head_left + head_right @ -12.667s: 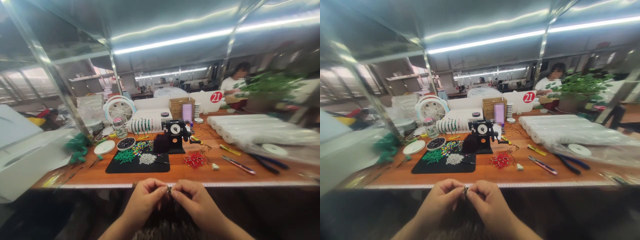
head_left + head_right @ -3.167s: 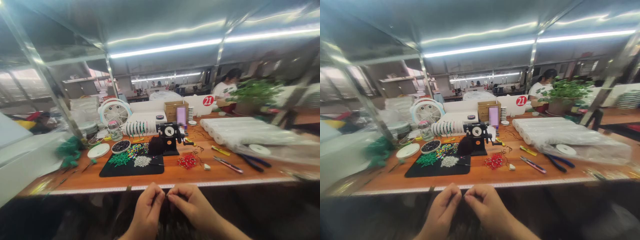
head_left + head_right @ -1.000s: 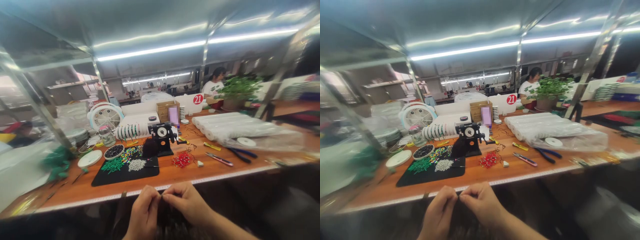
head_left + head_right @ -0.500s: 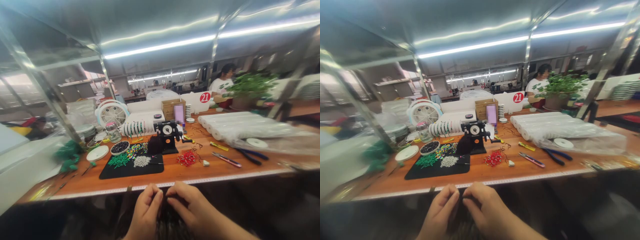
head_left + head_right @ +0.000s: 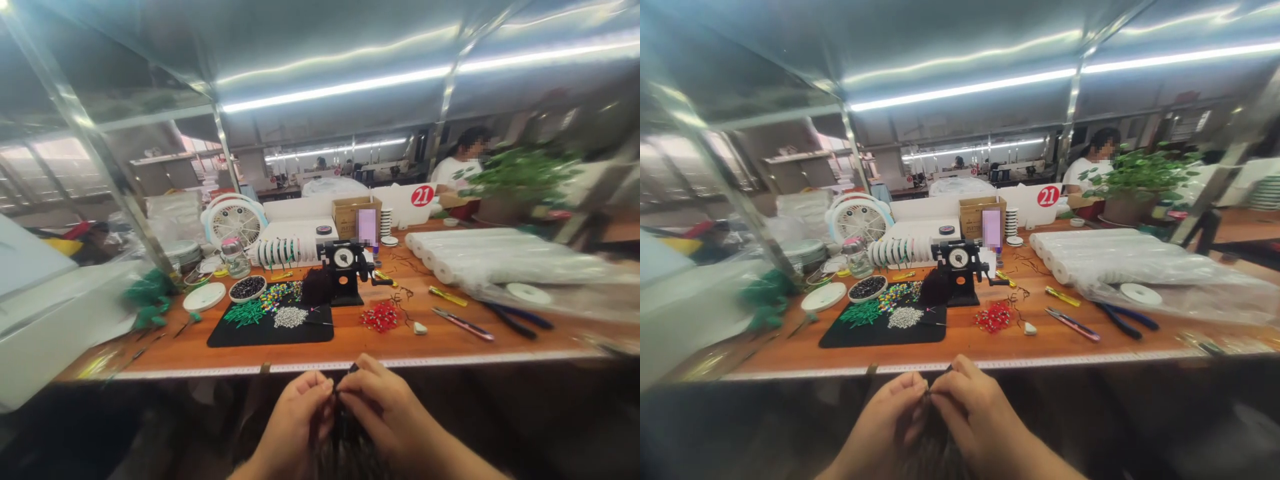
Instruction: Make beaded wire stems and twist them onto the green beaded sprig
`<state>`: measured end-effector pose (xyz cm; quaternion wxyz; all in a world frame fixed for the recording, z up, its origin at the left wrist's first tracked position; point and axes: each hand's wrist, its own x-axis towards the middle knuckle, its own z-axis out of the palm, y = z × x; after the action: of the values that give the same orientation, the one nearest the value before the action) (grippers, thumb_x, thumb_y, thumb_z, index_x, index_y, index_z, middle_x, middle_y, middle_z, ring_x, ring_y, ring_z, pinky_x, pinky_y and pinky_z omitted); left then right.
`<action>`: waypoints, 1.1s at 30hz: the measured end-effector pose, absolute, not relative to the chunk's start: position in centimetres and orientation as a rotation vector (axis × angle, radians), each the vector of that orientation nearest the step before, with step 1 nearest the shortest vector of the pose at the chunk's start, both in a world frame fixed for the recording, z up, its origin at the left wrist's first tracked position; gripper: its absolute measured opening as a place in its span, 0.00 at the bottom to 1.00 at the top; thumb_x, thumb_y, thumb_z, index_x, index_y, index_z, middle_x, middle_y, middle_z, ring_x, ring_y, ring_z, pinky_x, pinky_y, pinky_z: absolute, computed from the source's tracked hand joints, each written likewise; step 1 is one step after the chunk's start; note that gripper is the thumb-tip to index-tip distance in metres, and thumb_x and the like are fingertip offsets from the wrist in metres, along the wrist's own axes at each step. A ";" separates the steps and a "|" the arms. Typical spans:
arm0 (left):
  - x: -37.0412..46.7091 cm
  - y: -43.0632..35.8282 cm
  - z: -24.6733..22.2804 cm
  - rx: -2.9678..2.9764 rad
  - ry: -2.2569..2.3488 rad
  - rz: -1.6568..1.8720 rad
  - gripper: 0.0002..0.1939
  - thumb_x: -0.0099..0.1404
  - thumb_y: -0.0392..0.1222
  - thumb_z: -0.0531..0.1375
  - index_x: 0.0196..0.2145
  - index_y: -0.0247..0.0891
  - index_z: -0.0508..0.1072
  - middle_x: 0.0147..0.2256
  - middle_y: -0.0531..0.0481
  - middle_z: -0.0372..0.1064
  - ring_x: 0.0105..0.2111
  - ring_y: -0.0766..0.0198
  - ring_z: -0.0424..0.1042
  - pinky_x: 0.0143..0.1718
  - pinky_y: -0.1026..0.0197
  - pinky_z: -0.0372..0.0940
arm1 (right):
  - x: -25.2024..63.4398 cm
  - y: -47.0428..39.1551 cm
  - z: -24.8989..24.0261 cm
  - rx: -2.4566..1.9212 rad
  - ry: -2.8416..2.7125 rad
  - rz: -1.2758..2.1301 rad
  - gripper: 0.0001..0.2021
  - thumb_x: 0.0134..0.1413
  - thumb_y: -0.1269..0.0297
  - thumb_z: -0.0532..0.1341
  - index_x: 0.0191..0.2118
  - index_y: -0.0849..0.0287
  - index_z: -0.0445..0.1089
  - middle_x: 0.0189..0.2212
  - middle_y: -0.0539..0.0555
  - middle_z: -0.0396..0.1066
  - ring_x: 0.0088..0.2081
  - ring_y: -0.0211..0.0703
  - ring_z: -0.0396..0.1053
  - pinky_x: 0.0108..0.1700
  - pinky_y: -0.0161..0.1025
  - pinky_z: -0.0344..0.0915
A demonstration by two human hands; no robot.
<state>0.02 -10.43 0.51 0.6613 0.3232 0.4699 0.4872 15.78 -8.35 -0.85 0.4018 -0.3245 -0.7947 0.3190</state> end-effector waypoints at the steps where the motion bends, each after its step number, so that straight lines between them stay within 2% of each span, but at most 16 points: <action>1: 0.0 -10.5 0.6 0.743 1.060 1.102 0.14 0.49 0.42 0.63 0.19 0.36 0.60 0.16 0.58 0.54 0.17 0.74 0.50 0.18 0.69 0.45 | 15.8 -8.4 -0.8 -0.826 -2.008 0.810 0.08 0.59 0.69 0.54 0.33 0.57 0.70 0.31 0.53 0.68 0.35 0.41 0.66 0.38 0.34 0.62; 9: -0.1 -10.7 -0.2 0.833 1.042 1.095 0.17 0.52 0.47 0.64 0.22 0.37 0.59 0.16 0.61 0.49 0.17 0.74 0.45 0.19 0.68 0.40 | 15.7 -8.7 -0.6 -0.914 -1.903 0.946 0.08 0.55 0.67 0.56 0.29 0.60 0.71 0.25 0.51 0.69 0.27 0.37 0.66 0.30 0.32 0.60; 14: 0.1 -10.9 -0.4 1.036 1.123 1.130 0.17 0.56 0.51 0.61 0.23 0.38 0.60 0.18 0.60 0.48 0.19 0.72 0.45 0.20 0.67 0.43 | 15.4 -8.3 -0.9 -0.935 -1.728 1.106 0.08 0.50 0.66 0.60 0.25 0.61 0.75 0.21 0.51 0.72 0.24 0.38 0.66 0.28 0.31 0.60; 18: 0.0 -10.9 -0.3 1.226 1.205 1.164 0.16 0.58 0.50 0.59 0.23 0.37 0.61 0.19 0.58 0.50 0.20 0.71 0.47 0.20 0.67 0.46 | 15.3 -8.0 -0.9 -0.948 -1.666 1.210 0.08 0.49 0.65 0.61 0.26 0.60 0.76 0.22 0.51 0.73 0.25 0.39 0.67 0.29 0.32 0.61; 24: -0.3 -10.8 -0.1 1.505 1.295 1.164 0.14 0.63 0.47 0.55 0.23 0.38 0.61 0.21 0.56 0.53 0.22 0.69 0.52 0.23 0.66 0.51 | 15.9 -8.1 -0.6 -0.939 -1.754 1.204 0.08 0.53 0.63 0.59 0.32 0.60 0.74 0.29 0.53 0.73 0.31 0.42 0.68 0.36 0.35 0.63; 28: -0.3 -10.8 0.1 1.701 1.327 1.183 0.14 0.65 0.45 0.52 0.23 0.38 0.60 0.22 0.55 0.55 0.23 0.67 0.54 0.25 0.66 0.53 | 16.1 -8.0 -0.6 -0.966 -1.753 1.197 0.10 0.53 0.61 0.58 0.28 0.62 0.71 0.25 0.52 0.70 0.29 0.41 0.65 0.32 0.35 0.61; 33: -0.5 -10.8 -0.7 1.897 1.303 1.221 0.13 0.66 0.41 0.50 0.24 0.39 0.61 0.24 0.54 0.56 0.24 0.67 0.57 0.26 0.66 0.54 | 15.8 -7.8 -0.7 -0.968 -1.679 1.277 0.09 0.50 0.63 0.60 0.25 0.63 0.72 0.21 0.51 0.69 0.25 0.38 0.63 0.29 0.33 0.59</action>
<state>-0.49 -10.78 -0.71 0.2651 0.7022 0.4822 0.4519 15.81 -7.80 -0.68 0.3987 -0.3824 -0.6634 0.5046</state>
